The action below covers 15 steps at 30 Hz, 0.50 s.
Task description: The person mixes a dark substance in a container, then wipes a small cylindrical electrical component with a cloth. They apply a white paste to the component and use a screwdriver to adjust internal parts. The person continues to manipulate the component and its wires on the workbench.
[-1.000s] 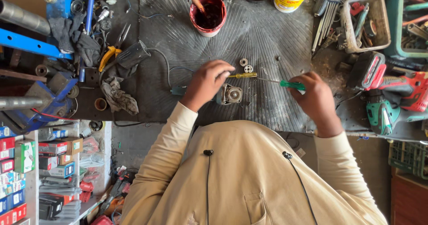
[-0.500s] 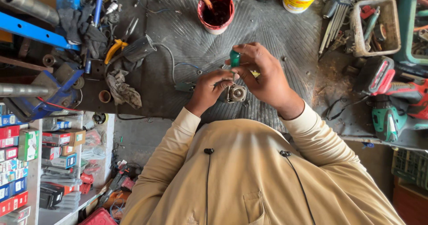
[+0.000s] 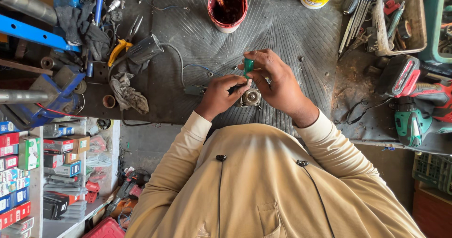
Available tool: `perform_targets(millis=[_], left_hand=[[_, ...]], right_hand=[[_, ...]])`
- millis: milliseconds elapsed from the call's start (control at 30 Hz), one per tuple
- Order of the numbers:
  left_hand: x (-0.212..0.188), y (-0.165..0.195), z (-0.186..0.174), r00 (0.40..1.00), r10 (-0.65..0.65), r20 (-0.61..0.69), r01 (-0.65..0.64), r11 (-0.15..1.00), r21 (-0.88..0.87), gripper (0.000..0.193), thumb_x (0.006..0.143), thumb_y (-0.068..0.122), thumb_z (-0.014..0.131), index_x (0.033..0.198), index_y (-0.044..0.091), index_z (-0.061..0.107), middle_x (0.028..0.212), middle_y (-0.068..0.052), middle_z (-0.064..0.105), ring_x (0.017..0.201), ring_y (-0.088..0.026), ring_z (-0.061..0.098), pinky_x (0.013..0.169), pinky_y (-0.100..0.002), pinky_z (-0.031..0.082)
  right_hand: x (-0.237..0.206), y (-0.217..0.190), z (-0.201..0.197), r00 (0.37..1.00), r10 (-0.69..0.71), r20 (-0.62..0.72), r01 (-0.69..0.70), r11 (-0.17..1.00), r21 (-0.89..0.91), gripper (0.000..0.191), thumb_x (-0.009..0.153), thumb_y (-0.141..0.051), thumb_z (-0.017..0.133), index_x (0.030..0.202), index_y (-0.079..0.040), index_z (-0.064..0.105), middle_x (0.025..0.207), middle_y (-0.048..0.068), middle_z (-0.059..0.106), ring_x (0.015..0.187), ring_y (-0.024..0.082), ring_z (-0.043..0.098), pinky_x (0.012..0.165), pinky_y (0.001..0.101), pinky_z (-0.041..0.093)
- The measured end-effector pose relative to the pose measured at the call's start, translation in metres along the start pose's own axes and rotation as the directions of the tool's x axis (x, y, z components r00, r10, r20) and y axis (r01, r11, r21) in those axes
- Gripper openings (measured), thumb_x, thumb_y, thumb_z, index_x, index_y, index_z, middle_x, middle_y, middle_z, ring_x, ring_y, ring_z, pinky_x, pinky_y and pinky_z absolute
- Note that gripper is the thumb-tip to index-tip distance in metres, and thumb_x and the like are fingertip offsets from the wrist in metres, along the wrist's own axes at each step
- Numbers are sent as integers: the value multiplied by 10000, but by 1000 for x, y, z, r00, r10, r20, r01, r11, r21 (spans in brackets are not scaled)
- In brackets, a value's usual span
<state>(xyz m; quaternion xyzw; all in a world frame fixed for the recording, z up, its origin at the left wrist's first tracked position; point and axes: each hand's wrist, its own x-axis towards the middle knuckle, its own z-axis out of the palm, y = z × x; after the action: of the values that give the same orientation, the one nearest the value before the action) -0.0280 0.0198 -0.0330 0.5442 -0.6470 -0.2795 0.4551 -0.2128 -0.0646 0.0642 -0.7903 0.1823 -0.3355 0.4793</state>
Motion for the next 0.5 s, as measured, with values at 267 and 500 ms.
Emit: perform_targets(millis=[267, 500], left_hand=[[-1, 2, 0, 1000, -22, -7, 22, 1000, -5, 171, 937, 137, 763, 1057, 24, 716, 1020, -127, 756, 912, -274, 760, 771, -363, 580], [0, 5, -3, 1000, -15, 13, 15, 1000, -11, 163, 927, 143, 776, 1036, 31, 729, 1000, -114, 760, 894, -261, 756, 751, -359, 575]], right_hand=[[-1, 2, 0, 1000, -7, 2, 7, 1000, 23, 447, 986, 167, 617, 1390, 7, 511, 1283, 145, 569, 1252, 270, 700, 966, 327, 636], [-4, 1, -4, 999, -41, 23, 41, 998, -36, 464, 970, 171, 622, 1388, 3, 509, 1293, 154, 570, 1246, 276, 702, 959, 325, 638]])
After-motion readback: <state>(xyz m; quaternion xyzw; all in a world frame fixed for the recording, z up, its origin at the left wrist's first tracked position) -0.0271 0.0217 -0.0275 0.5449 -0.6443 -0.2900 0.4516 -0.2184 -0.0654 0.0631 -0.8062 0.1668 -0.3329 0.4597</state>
